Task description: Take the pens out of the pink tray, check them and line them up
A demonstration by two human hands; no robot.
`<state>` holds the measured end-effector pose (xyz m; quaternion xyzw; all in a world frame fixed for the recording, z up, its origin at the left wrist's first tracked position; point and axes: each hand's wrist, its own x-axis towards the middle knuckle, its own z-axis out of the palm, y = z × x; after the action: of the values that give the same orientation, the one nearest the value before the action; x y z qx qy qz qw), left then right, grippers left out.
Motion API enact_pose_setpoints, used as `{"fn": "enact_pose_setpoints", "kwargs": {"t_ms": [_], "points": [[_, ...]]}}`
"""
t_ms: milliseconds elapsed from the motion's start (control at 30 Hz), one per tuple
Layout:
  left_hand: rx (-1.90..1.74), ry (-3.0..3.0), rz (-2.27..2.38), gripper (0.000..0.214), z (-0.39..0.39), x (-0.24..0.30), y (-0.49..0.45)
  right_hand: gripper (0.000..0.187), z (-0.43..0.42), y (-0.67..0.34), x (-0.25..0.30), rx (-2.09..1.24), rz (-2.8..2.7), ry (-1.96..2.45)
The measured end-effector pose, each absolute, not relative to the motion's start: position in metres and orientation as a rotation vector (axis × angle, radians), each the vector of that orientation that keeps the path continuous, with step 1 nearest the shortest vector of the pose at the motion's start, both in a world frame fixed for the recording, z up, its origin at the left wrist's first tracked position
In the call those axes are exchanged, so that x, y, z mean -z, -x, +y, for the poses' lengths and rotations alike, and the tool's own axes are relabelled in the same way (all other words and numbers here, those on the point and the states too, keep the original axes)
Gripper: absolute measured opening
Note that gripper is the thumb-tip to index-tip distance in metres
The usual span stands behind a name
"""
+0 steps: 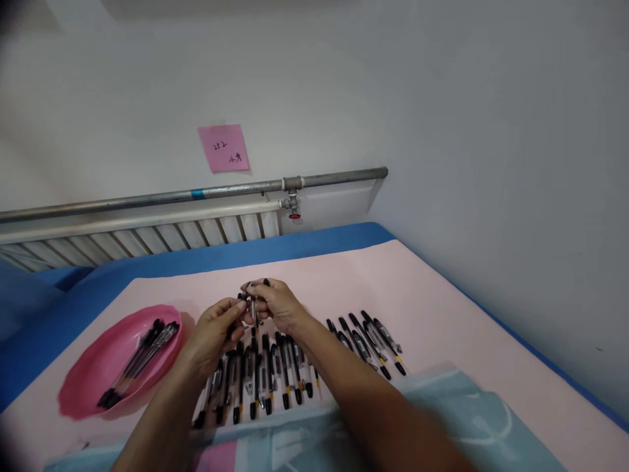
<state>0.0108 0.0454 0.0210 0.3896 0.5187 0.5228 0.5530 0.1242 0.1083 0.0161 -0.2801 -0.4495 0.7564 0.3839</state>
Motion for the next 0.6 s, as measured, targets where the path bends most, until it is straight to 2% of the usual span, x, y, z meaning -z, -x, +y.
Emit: {"fn": "enact_pose_setpoints", "kwargs": {"t_ms": [133,600], "points": [[-1.239,-0.924,1.242,0.024,0.0451,-0.0205,-0.0108,0.024,0.1056,-0.1229,-0.0185,-1.847,-1.152,0.826],[-1.187,-0.953,1.26,0.025,0.0456,-0.0179,-0.0117,0.013,0.111,-0.1191,-0.0137,-1.668,-1.1,0.845]]}}
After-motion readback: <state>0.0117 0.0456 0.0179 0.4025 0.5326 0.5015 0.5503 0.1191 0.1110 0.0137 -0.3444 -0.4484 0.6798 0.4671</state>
